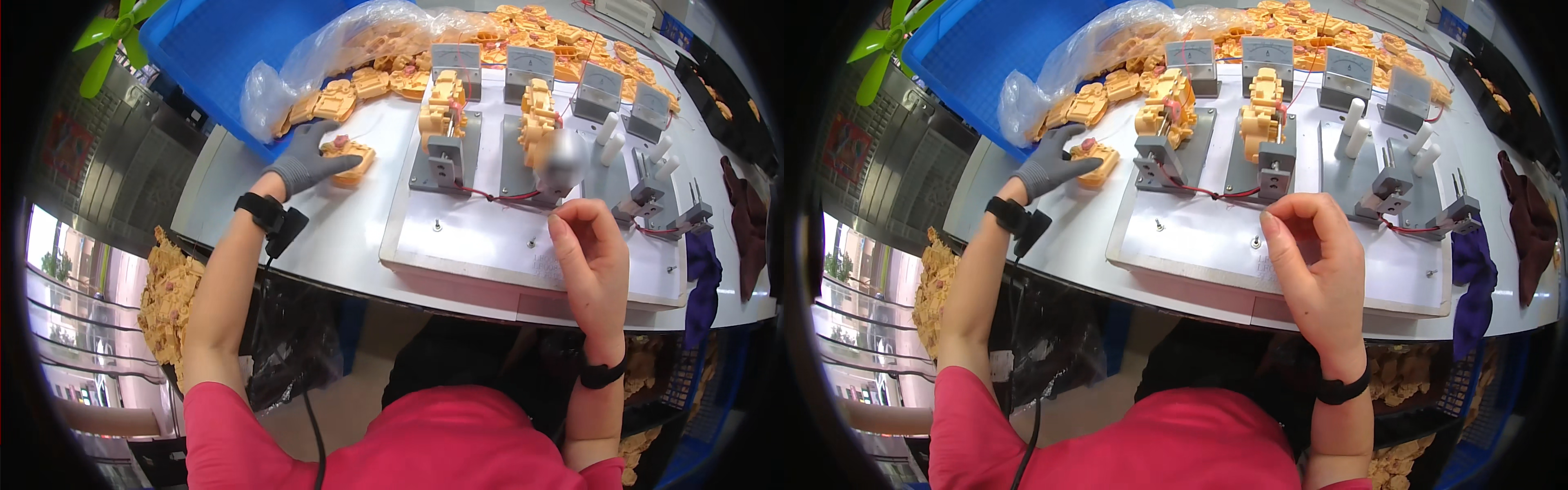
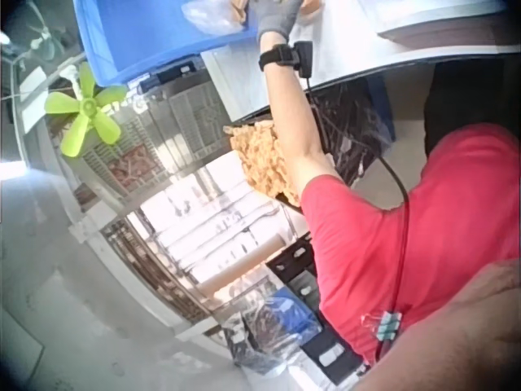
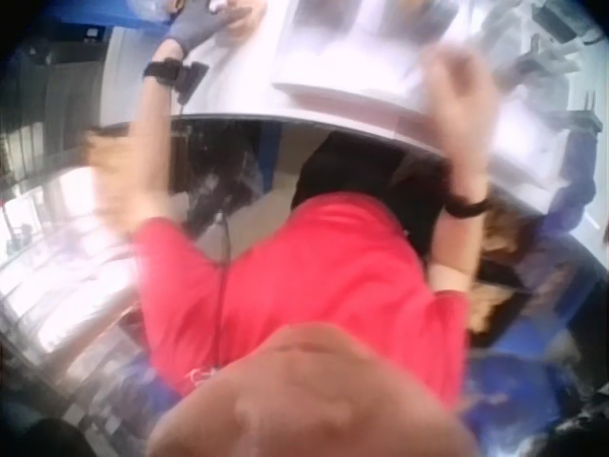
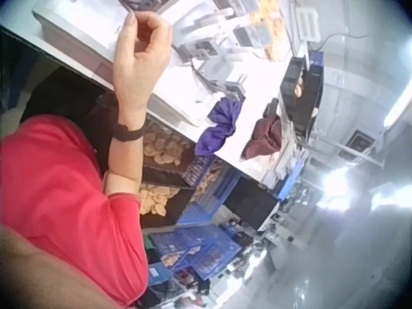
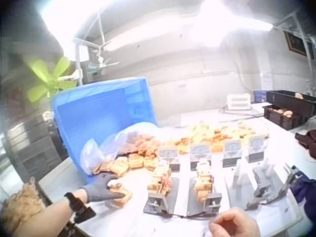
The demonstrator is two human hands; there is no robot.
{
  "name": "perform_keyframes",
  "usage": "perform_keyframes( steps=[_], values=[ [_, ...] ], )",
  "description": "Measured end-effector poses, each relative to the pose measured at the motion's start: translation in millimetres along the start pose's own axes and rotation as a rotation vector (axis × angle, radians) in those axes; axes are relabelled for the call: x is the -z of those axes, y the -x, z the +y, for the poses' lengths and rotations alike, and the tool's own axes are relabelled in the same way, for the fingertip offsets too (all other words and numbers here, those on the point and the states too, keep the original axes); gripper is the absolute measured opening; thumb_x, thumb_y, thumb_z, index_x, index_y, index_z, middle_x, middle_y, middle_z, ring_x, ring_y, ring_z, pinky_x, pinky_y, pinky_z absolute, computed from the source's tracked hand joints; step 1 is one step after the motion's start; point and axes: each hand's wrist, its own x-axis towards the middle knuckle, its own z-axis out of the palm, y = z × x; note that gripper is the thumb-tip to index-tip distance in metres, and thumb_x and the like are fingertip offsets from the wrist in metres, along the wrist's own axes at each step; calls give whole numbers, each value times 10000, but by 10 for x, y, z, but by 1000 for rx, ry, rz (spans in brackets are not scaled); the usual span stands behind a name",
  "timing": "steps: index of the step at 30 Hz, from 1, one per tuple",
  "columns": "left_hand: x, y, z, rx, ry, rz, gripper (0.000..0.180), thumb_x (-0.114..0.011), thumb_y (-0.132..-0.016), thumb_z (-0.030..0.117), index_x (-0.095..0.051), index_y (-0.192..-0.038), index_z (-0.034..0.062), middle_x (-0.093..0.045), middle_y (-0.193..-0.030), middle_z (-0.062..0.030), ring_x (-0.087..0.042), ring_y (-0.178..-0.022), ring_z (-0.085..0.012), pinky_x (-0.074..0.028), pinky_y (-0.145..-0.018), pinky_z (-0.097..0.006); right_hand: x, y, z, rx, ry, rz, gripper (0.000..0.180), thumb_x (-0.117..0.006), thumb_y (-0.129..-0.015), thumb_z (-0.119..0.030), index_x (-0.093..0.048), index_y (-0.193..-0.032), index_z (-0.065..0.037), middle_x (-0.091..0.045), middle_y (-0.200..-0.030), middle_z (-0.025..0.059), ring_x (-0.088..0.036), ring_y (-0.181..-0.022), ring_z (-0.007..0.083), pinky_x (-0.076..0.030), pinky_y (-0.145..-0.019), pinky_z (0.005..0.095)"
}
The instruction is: The person assembles small electronic components by placing beige plastic housings into metal fixtures on a white board. They use a screwdriver to tighten screws into the fixtures, securing the components in place. The person handles the components one at a time, picking them from a pile and placing them into the assembly jig.
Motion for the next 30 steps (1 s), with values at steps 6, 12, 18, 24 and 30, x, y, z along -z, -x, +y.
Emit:
perform_keyframes(
  steps=[6, 12, 18, 24, 30],
  values=[
    [123, 85, 8, 98, -61, -273, 946, -785, -717, 587, -450, -1442, 80, -429, -1447, -225, -451, -1321, -328, -399, -1084, -391, -32, 23, 12, 39, 19, -4, 97, -644, -928, -69, -607, -967, 12, -623, -888, 39, -594, -784, 102, -476, -732, 245],
    [-24, 281, 247, 185, 305, -404, 920, -838, -731, 451, -405, -1448, 72, -502, -1290, -190, -562, -1137, -245, -521, -906, -326, -43, 19, 7, 56, -13, 3, 101, -643, -931, -72, -610, -968, 16, -620, -886, 40, -585, -771, 93, -473, -716, 240],
    [-152, 509, 231, 254, 702, -412, 782, -819, -771, 432, -472, -1357, 46, -576, -1180, -116, -593, -1007, -155, -507, -821, -253, 19, 38, -34, 62, -89, -1, 81, -612, -956, -70, -605, -1002, -4, -607, -919, 25, -573, -806, 87, -464, -741, 234],
    [-88, 724, -56, 371, 1058, -438, 439, -633, -955, 380, -545, -1249, 65, -622, -1021, -42, -588, -817, -79, -528, -676, -203, 283, 170, 29, 139, -287, 194, 108, -572, -991, -81, -572, -1087, -32, -597, -954, 15, -547, -856, 84, -444, -802, 231],
    [176, 923, -1, 425, 1687, -343, 446, -513, -993, 473, -555, -1201, 81, -606, -917, -63, -574, -656, -84, -453, -439, -175, 532, 84, 32, 146, -41, 434, 236, -571, -997, -115, -549, -1214, -23, -571, -1122, 32, -528, -1025, 101, -405, -935, 248]
  ],
)
